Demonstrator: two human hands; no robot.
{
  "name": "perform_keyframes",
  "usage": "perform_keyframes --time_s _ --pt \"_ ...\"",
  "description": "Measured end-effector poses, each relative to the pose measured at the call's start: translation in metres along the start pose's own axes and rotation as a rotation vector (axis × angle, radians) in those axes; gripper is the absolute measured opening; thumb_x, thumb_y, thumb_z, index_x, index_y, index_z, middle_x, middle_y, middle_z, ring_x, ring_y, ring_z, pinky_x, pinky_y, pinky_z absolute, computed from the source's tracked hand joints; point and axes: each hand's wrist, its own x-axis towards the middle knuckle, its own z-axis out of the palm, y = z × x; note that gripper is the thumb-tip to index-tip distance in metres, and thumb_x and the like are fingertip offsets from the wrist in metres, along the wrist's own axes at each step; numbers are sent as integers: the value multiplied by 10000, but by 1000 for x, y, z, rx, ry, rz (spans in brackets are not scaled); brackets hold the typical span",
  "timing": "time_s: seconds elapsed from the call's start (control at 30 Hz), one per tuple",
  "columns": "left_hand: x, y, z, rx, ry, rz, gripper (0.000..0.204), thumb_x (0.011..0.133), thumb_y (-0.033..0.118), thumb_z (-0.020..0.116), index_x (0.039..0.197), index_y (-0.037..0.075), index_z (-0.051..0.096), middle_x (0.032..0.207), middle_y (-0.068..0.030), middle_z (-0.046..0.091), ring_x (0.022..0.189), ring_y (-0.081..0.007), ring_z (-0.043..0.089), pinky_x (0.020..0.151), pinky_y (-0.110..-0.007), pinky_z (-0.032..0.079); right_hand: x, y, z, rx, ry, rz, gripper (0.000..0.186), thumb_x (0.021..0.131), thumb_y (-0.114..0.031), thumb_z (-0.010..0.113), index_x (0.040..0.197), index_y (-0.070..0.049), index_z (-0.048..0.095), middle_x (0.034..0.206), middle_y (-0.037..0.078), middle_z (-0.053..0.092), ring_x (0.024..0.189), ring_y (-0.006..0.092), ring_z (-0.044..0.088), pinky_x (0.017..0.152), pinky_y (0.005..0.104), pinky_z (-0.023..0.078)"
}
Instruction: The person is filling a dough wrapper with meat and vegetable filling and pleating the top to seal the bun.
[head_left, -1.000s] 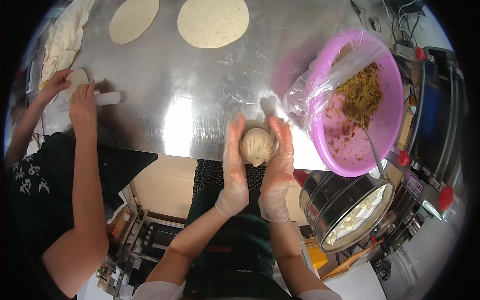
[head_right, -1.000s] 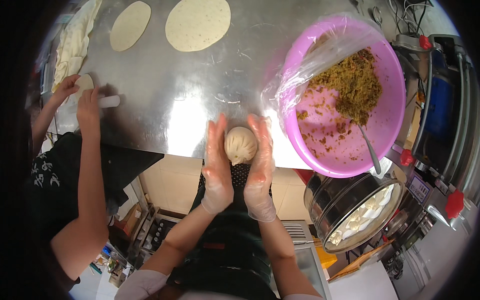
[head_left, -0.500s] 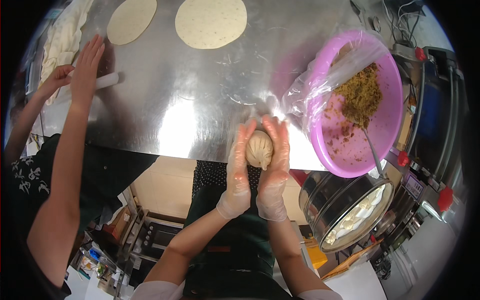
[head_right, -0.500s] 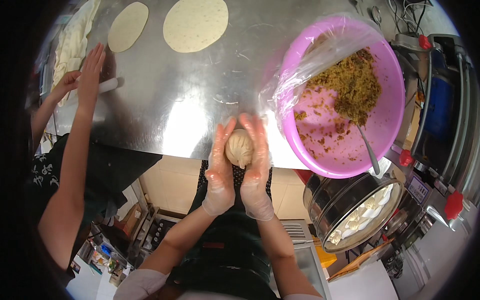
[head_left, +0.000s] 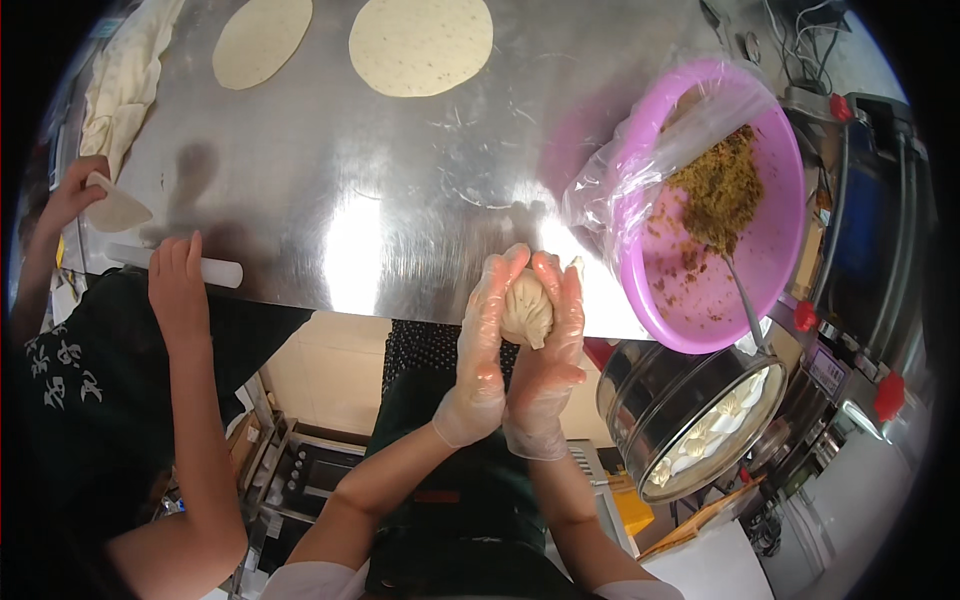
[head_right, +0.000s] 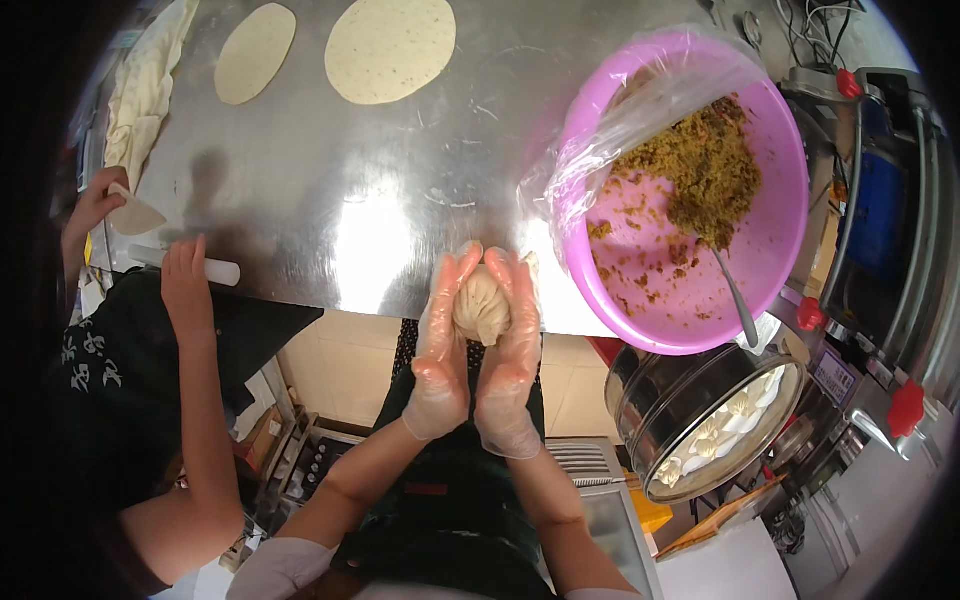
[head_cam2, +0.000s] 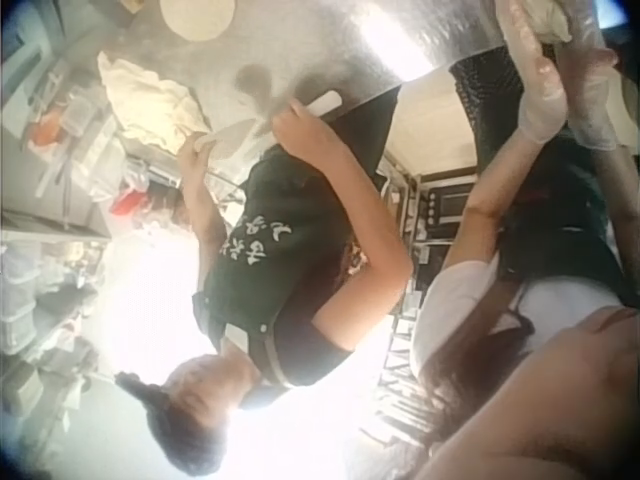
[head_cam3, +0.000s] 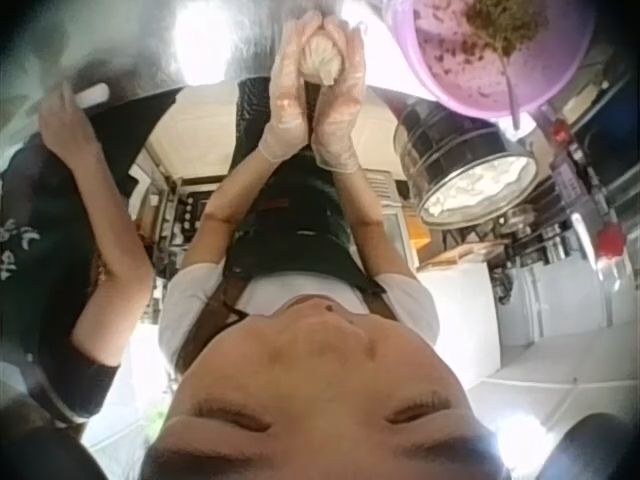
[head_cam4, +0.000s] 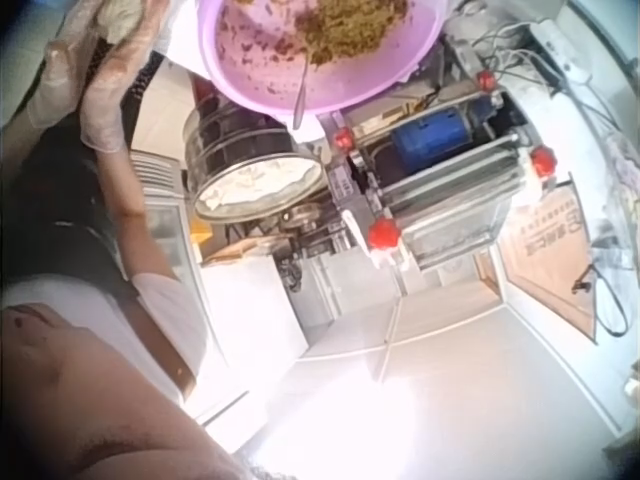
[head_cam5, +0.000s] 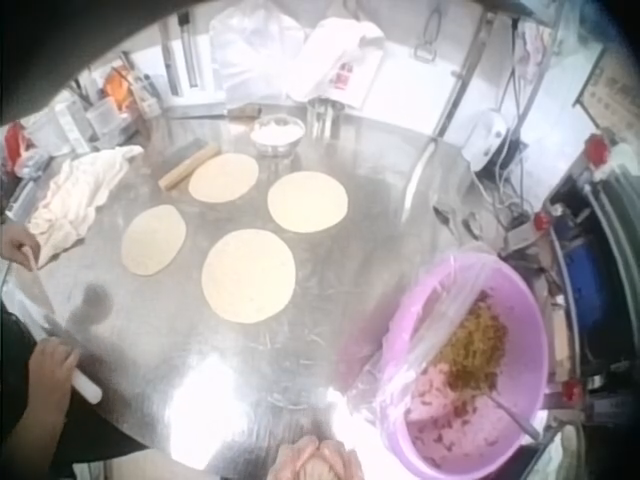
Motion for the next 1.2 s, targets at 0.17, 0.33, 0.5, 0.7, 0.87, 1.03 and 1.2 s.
perform_keyframes --time_s 0.17,0.33,0.5,0.7,0.87,1.03,1.2 --pt "28 -9 -52 300 151 206 847 951 600 272 1503 -35 180 1523 -206 314 1412 -313 276 1167 -439 188 1 4 -48 -269 -22 -45 795 954 -577 507 1487 -16 324 1469 183 426 1367 307 402 1160 459 280" --pt "41 -2 -73 605 344 370 534 1017 292 438 1439 -27 361 1433 -191 447 1319 -323 430 1119 -429 315 11 -36 -60 -776 -203 -126 796 665 -129 865 1360 -49 487 1291 138 557 1162 292 561 947 401 486" --pt "38 -12 -71 601 377 329 479 951 118 538 1403 5 426 1389 -183 493 1188 -342 512 1003 -420 429 27 -60 -16 -1221 -378 -356 868 581 -199 892 1342 -74 493 1217 142 551 1087 324 572 875 415 513" --pt "40 -7 -61 712 369 380 417 946 105 544 1343 -6 486 1299 -204 544 1153 -355 535 995 -433 434 29 -25 1 -1742 -371 -389 526 779 -182 697 1255 -52 513 1148 122 547 961 244 605 707 310 566" --pt "44 -30 -59 682 419 415 416 1014 263 490 1300 -38 525 1251 -221 570 1160 -357 550 1009 -438 426 25 -10 -3 -1621 -208 -429 343 811 -135 605 1142 -48 589 1016 101 560 907 209 610 599 289 546" --pt "50 -29 -67 808 382 378 406 1003 202 465 1292 -79 514 1252 -214 574 1160 -305 554 1023 -410 416 -13 -58 -38 -1345 -137 -312 554 702 -141 691 1229 -30 560 1014 122 572 910 250 620 580 331 540" --pt "62 -30 -63 975 334 456 415 998 188 456 1269 -119 523 1268 -277 564 1181 -386 547 1057 -446 397 -108 -110 -169 -1039 208 -159 595 672 -189 797 1219 -114 574 1062 91 578 979 276 616 690 373 568"
